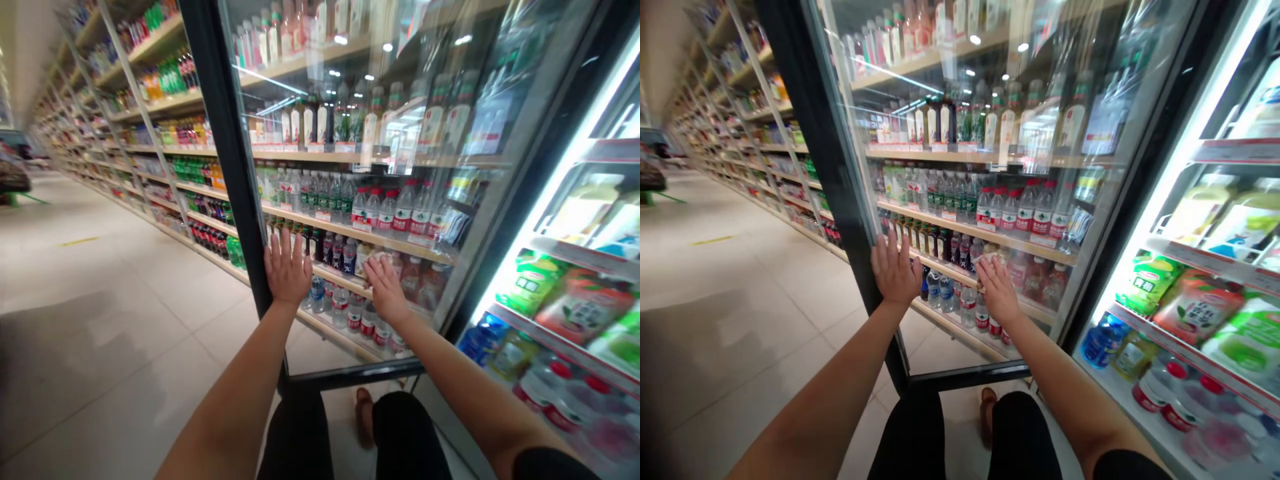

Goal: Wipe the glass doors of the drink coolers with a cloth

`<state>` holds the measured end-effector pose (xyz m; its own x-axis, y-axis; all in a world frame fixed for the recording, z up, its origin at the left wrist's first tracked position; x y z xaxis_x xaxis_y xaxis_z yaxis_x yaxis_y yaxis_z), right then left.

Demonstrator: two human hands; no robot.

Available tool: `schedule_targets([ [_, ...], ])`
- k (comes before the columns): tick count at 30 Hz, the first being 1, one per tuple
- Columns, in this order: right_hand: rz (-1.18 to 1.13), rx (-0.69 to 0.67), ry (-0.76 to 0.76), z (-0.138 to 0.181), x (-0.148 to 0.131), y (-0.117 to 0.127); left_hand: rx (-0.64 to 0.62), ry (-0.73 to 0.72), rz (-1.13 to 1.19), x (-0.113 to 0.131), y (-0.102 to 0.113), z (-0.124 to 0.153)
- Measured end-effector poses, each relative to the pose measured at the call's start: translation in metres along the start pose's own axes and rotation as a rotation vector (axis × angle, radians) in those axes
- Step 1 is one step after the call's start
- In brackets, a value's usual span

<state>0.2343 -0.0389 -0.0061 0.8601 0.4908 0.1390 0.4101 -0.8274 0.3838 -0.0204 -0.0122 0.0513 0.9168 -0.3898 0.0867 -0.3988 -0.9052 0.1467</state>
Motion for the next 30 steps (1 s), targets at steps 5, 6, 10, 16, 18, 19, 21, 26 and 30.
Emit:
schedule_targets([
  [5,-0.011,0.066,0.003,-0.005,-0.004,-0.007,0.064,-0.060,-0.061,-0.002,-0.001,0.000],
  [6,-0.018,0.082,-0.003,-0.009,-0.006,-0.008,0.067,-0.067,-0.073,-0.003,-0.001,0.000],
  [10,-0.059,0.121,-0.019,-0.038,-0.020,-0.007,0.075,-0.087,-0.100,-0.003,-0.001,0.001],
  [16,-0.085,0.119,0.018,-0.060,-0.052,-0.018,0.052,-0.045,-0.071,-0.002,0.002,0.002],
  [18,-0.073,0.128,0.066,-0.045,-0.060,-0.026,0.042,-0.038,-0.064,-0.001,0.004,0.002],
  [19,-0.071,0.116,0.097,-0.036,-0.063,-0.029,0.039,-0.039,-0.063,0.000,0.005,0.002],
  [21,-0.081,0.061,0.164,-0.023,-0.064,-0.032,0.031,-0.042,-0.063,0.001,0.006,0.003],
  [26,-0.117,0.075,0.112,-0.051,-0.034,-0.008,0.018,-0.026,-0.047,0.003,0.009,0.001],
  [30,-0.103,0.264,-0.092,-0.081,-0.001,0.018,0.020,-0.015,-0.021,0.002,0.012,0.011],
])
Point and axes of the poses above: each hand's wrist, its own z-axis away from the middle knuckle, its own y-axis out of the back of the hand, x = y × z, the point moved 3 cm from there along -z, towards the middle knuckle, and after that the axes turned 6 degrees about x, right-handed, at the moved point
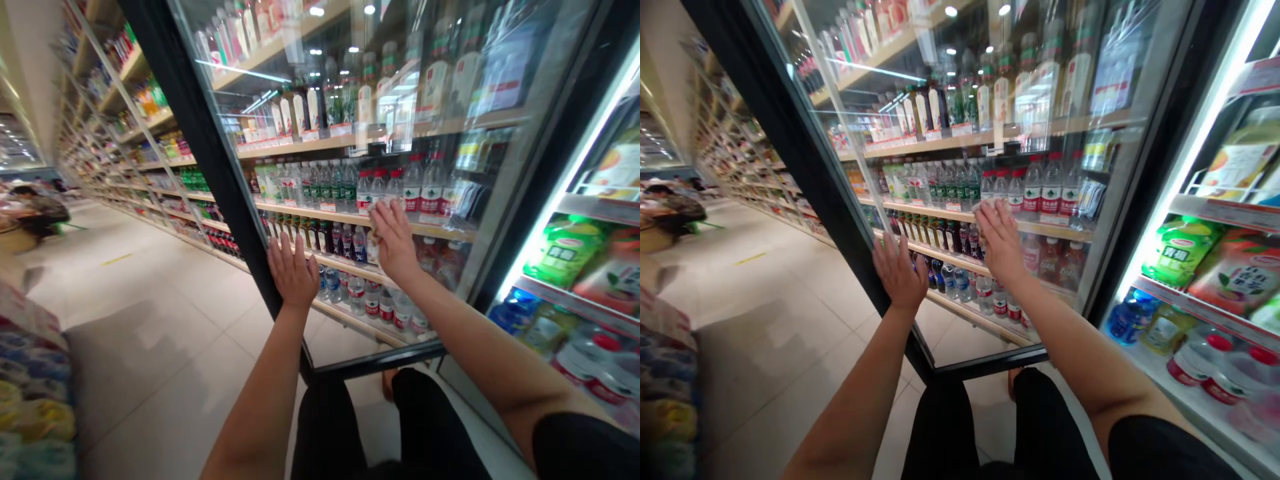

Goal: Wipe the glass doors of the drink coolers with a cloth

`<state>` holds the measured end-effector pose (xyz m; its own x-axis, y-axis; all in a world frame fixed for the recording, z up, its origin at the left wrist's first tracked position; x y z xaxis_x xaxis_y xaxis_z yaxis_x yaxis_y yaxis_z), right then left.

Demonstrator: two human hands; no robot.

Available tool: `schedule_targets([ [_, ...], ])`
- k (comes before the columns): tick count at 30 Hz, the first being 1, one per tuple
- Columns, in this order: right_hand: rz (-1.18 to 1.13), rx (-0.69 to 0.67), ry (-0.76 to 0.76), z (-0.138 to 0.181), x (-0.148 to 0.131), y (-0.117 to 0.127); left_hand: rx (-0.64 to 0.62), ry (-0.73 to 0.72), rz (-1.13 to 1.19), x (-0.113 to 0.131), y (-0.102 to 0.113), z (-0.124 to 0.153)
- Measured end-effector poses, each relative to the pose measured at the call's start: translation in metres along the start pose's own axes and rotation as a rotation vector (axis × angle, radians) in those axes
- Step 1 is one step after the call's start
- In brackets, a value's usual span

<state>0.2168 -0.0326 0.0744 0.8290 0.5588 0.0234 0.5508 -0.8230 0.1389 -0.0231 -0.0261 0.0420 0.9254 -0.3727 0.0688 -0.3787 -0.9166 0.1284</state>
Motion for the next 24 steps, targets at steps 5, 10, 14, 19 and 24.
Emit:
schedule_targets([
  [5,0.049,-0.094,0.153,0.039,0.003,0.005,-0.089,-0.101,-0.014,-0.003,-0.001,0.049],
  [10,0.021,-0.134,0.131,0.041,0.001,0.005,-0.032,-0.186,-0.096,-0.009,-0.008,0.080],
  [14,0.016,0.068,-0.116,0.011,0.007,0.009,0.016,-0.193,-0.124,-0.012,-0.013,0.082],
  [19,0.024,-0.020,-0.009,0.060,-0.012,-0.009,0.011,-0.157,-0.126,-0.017,-0.016,0.084],
  [24,0.002,-0.132,0.109,0.084,-0.029,-0.021,0.005,-0.178,-0.142,-0.019,-0.019,0.087],
])
Point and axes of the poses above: each hand's wrist, its own z-axis away from the middle knuckle, its own y-axis out of the back of the hand, x = y × z, the point moved 3 cm from there along -z, towards the middle knuckle, and after that the axes turned 6 degrees about x, right-handed, at the moved point
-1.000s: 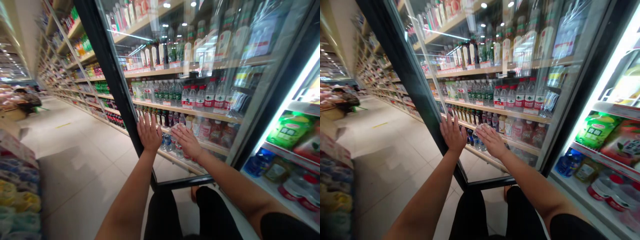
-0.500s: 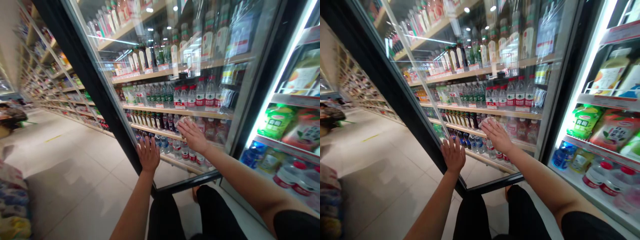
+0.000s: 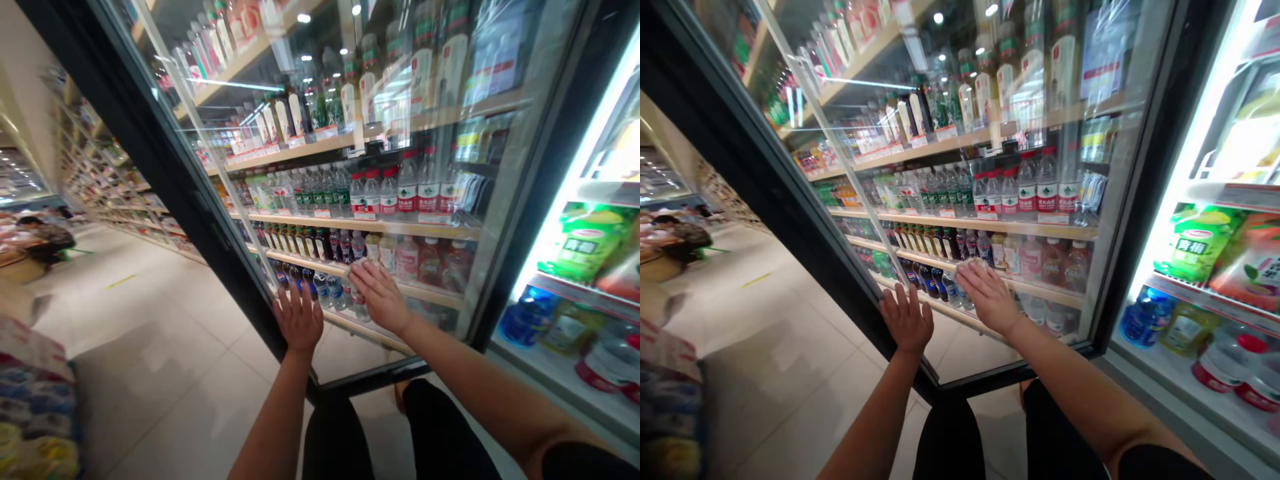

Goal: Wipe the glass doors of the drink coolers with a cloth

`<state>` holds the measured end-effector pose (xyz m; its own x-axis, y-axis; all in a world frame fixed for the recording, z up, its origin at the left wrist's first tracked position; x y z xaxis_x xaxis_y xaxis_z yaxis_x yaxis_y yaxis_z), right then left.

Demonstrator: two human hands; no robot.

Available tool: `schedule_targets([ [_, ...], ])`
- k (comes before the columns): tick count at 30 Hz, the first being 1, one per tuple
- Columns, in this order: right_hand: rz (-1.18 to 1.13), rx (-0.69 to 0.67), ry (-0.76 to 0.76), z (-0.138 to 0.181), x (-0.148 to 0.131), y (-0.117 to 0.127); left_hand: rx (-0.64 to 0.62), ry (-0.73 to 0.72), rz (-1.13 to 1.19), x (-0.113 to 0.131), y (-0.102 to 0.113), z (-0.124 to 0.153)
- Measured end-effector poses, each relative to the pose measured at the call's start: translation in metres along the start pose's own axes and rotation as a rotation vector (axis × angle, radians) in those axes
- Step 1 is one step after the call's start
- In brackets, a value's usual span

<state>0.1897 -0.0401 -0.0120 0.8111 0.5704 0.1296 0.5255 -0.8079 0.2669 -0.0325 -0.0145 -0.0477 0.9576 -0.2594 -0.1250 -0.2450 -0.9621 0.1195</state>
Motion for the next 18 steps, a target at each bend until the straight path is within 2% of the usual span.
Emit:
schedule_targets([
  [5,0.006,0.064,-0.099,-0.034,0.007,0.005,-0.038,0.094,0.063,-0.004,-0.005,0.004],
  [7,0.010,0.064,-0.109,-0.022,0.004,0.000,-0.045,0.113,0.091,-0.006,-0.007,0.005],
  [9,0.006,0.044,-0.091,0.003,-0.004,-0.008,-0.049,0.118,0.101,-0.007,-0.008,0.006],
  [12,-0.046,-0.042,0.029,0.035,-0.016,-0.015,-0.056,0.121,0.093,-0.009,-0.008,0.006],
  [14,-0.077,-0.070,0.062,0.036,-0.016,-0.014,-0.053,0.110,0.077,-0.009,-0.009,0.005],
  [18,-0.053,0.022,-0.043,0.008,-0.001,-0.004,-0.007,0.065,0.042,-0.008,-0.008,0.003],
])
Point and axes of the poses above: each hand's wrist, its own z-axis away from the middle knuckle, its own y-axis out of the back of the hand, x = y × z, the point moved 3 cm from there along -z, towards the middle knuckle, and after that the axes turned 6 degrees about x, right-handed, at the moved point
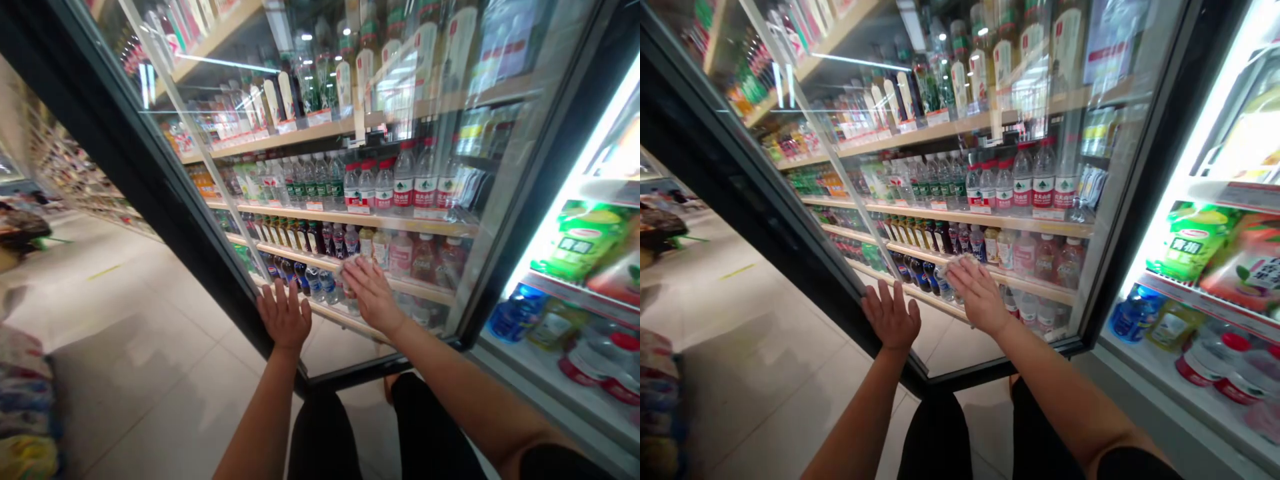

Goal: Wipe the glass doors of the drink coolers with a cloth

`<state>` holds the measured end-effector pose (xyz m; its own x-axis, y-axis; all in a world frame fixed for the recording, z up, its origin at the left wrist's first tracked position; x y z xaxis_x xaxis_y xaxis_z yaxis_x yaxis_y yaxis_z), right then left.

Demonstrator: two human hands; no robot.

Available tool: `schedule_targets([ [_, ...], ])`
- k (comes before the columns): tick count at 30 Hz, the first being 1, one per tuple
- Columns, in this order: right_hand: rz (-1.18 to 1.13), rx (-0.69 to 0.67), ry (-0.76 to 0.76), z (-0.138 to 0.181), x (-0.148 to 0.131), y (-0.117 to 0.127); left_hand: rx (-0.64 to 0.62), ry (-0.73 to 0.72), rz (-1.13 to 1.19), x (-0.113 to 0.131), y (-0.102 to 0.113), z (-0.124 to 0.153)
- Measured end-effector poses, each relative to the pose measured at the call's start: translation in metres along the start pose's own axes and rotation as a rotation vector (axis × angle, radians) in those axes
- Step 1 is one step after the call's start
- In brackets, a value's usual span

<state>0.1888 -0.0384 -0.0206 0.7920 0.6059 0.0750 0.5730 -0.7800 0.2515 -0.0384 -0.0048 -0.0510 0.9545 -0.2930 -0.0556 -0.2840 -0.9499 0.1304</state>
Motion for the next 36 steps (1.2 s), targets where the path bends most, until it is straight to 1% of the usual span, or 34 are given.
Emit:
schedule_targets([
  [1,0.017,0.016,-0.026,-0.003,0.002,0.001,0.001,0.006,0.001,0.000,0.000,0.000],
  [3,0.041,-0.005,-0.045,0.002,0.003,-0.002,-0.012,0.036,0.012,-0.001,-0.001,0.001],
  [5,0.034,-0.070,0.004,0.020,-0.001,-0.008,-0.025,0.062,0.028,-0.002,-0.002,0.001],
  [7,0.001,-0.142,0.094,0.039,-0.006,-0.012,-0.025,0.071,0.037,-0.002,-0.002,0.001],
  [9,-0.029,-0.190,0.152,0.047,-0.007,-0.012,-0.025,0.069,0.033,-0.001,-0.001,0.000],
  [10,-0.036,-0.193,0.155,0.046,-0.005,-0.010,-0.022,0.062,0.028,-0.001,-0.001,0.000],
  [14,-0.002,-0.106,0.048,0.031,0.006,-0.004,-0.012,0.031,0.013,0.000,-0.001,-0.002],
  [20,0.038,-0.041,-0.039,0.037,-0.002,-0.006,-0.036,0.084,0.052,-0.004,-0.003,0.002],
  [22,0.062,-0.005,-0.124,0.024,0.001,-0.002,-0.035,0.087,0.066,-0.005,-0.004,0.003],
  [25,0.083,0.115,-0.289,-0.008,0.017,0.010,-0.032,0.091,0.059,-0.005,-0.004,0.002],
  [27,0.076,0.172,-0.343,-0.019,0.025,0.015,-0.027,0.087,0.043,-0.005,-0.004,0.002],
  [29,0.071,0.171,-0.344,-0.012,0.027,0.015,-0.018,0.061,0.029,-0.004,-0.003,0.002],
  [31,0.065,0.136,-0.340,0.007,0.023,0.010,-0.002,0.020,0.018,-0.003,-0.002,0.002],
  [33,0.041,0.117,-0.373,0.022,0.019,0.007,0.003,0.000,0.022,-0.003,-0.002,0.002],
  [34,0.028,0.119,-0.396,0.024,0.018,0.006,0.000,0.004,0.032,-0.003,-0.002,0.002],
  [36,0.009,0.151,-0.435,0.015,0.021,0.010,-0.009,0.027,0.051,-0.004,-0.003,0.002],
])
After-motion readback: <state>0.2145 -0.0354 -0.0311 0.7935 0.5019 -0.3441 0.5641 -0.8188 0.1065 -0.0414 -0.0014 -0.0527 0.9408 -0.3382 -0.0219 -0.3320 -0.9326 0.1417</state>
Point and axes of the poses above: each hand's wrist, its own z-axis away from the middle knuckle, its own y-axis out of the back of the hand, x = y × z, the point moved 3 cm from there along -z, towards the middle knuckle, and after that the axes turned 6 degrees about x, right-handed, at the moved point
